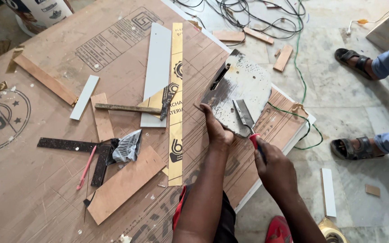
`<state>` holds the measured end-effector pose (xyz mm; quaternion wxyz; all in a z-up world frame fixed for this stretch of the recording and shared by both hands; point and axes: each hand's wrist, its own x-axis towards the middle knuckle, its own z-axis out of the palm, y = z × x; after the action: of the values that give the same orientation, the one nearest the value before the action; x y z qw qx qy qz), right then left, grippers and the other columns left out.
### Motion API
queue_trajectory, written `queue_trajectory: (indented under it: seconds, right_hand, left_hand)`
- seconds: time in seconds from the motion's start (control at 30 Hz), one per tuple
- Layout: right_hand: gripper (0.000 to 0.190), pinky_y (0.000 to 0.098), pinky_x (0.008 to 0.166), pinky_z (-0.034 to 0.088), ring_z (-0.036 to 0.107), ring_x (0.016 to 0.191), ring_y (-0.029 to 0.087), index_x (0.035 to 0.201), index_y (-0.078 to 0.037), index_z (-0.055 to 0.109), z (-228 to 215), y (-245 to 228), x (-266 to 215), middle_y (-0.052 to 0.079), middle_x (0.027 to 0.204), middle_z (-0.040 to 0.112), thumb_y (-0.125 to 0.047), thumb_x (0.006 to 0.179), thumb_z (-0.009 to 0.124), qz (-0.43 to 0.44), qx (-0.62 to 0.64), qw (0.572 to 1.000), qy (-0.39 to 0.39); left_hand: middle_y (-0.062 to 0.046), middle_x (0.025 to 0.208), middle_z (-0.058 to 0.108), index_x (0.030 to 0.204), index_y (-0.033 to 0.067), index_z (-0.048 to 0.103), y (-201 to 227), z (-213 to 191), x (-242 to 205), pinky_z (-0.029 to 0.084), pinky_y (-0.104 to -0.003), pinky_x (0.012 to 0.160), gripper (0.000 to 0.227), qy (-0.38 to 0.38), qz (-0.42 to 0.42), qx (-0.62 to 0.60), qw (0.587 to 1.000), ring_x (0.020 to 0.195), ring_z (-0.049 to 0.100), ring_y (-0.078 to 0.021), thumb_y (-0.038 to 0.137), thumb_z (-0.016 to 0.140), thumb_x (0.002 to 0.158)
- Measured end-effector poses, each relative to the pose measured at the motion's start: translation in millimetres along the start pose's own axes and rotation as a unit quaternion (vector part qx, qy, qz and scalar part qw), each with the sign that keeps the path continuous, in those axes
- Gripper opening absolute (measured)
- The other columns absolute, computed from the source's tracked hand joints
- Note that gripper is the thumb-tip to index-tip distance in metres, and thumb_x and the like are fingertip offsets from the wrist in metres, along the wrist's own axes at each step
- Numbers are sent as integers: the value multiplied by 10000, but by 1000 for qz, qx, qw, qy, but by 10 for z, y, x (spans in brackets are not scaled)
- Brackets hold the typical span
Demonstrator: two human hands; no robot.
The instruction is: The person uses a scraper to clean the base plate of a circular saw, removing debris from the surface. They then flip the saw over and wipe the top surface with a cloth.
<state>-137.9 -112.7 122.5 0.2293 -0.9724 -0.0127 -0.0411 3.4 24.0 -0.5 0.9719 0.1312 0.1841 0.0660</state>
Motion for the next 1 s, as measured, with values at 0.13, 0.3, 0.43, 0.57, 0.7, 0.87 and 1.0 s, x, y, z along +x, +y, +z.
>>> queue_trajectory:
  seconds: [0.13,0.3,0.43,0.57,0.7,0.87,1.0]
  right_hand:
    - [402,458,747,607,750,873,353,1290,-147,677,6,-34,-251,156,1106,738,-308,922,655,14,-8,1000,1]
    - [407,487,738,594,728,875,380,1367,-146,647,-56,15,-60,165,1115,736,-290,988,619,17,-40,999,16]
    - [445,474,746,605,752,844,337,1359,-227,644,-112,-6,-347,149,1044,741,-321,924,624,76,-52,995,-28]
    - [327,493,777,587,732,872,365,1284,-156,677,139,345,192,184,1034,740,-317,1009,603,21,-61,998,24]
    - [351,469,690,570,720,817,347,1310,-112,678,214,669,1047,200,1010,739,-280,1005,639,22,-32,992,122]
    - [449,285,410,468,596,519,117,1335,-55,621,277,1097,431,69,902,719,-287,951,655,230,332,913,58]
    - [497,291,395,420,578,502,138,1279,16,641,688,1493,37,93,833,673,-269,891,765,284,398,872,2]
  left_hand:
    - [-150,1583,448,1561,39,339,50,-2,-10,339,-505,1212,980,-43,18,-17,999,1450,433,-335,688,604,877]
    - [-137,1562,471,1541,57,363,6,-52,4,386,-511,1180,907,-7,3,-21,1000,1407,472,-330,630,615,885]
    - [-156,1551,483,1536,44,367,34,-6,26,416,-505,1171,910,-23,12,-22,999,1407,485,-344,625,635,890]
    - [-145,1544,478,1544,54,363,17,29,-26,410,-509,1179,957,-18,-9,-23,1000,1410,473,-335,635,669,849]
    - [-124,1541,469,1552,79,332,81,91,-69,399,-497,1174,919,26,-34,50,998,1407,469,-308,556,684,850]
    - [-209,1401,597,1443,-55,466,148,-57,133,488,-495,1113,706,11,-35,48,998,1299,586,-349,382,682,932]
    - [-199,1273,658,1308,-84,584,205,-285,394,514,-473,1071,493,-7,0,49,999,1203,627,-348,219,681,930]
